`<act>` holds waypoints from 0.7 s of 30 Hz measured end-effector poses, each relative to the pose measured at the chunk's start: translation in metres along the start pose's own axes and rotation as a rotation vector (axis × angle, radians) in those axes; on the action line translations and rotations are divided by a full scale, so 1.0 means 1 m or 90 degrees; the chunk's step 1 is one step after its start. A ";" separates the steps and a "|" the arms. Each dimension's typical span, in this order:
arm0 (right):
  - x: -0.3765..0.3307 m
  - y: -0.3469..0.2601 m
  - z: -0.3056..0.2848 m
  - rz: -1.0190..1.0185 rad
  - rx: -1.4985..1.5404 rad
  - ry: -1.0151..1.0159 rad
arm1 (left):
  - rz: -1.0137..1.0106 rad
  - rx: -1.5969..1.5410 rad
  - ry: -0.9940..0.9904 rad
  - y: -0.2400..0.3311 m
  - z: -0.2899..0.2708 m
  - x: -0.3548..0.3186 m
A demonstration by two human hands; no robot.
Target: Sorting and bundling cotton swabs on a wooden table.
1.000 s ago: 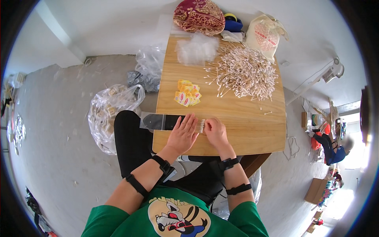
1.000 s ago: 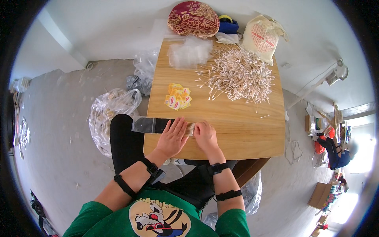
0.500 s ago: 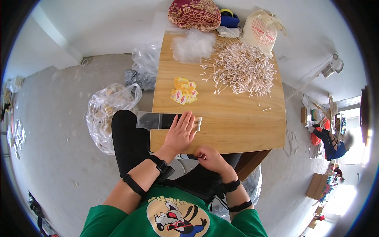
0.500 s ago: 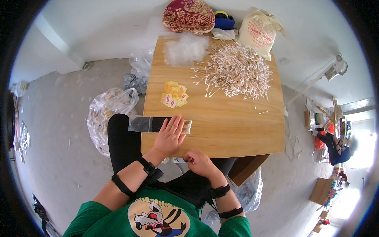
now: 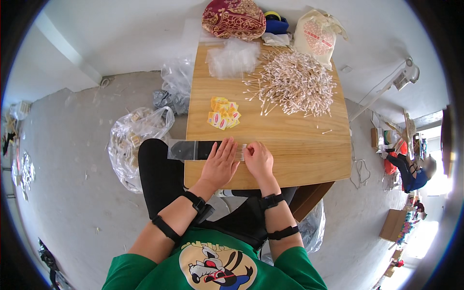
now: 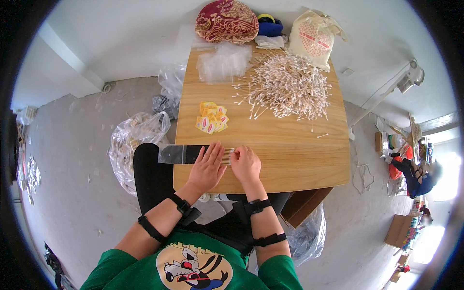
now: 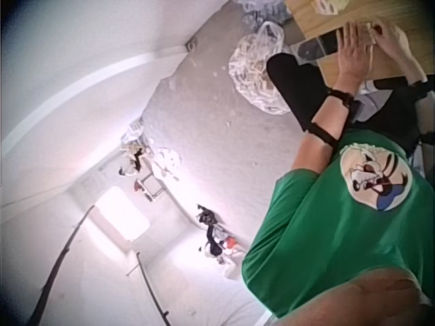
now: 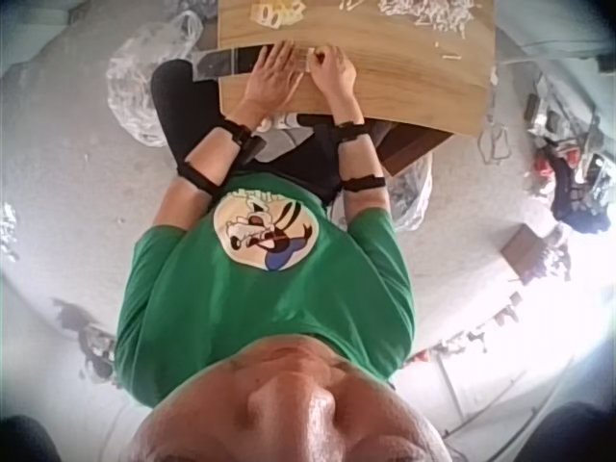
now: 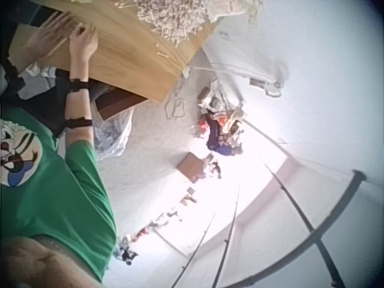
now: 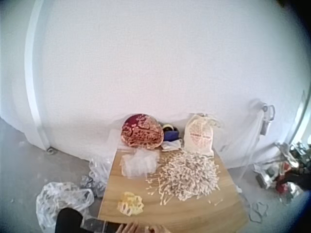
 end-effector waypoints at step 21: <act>0.003 0.008 0.000 0.087 0.072 -0.039 | -0.005 -0.001 -0.002 0.000 0.001 0.000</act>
Point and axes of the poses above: each hand's wrist, its own x-axis towards the middle knuckle, its own z-axis out of the palm, y = z × x, the point moved 7 cm from there along x, towards the middle knuckle, and after that the axes turned 1 degree about -x, right-handed, at the moved point
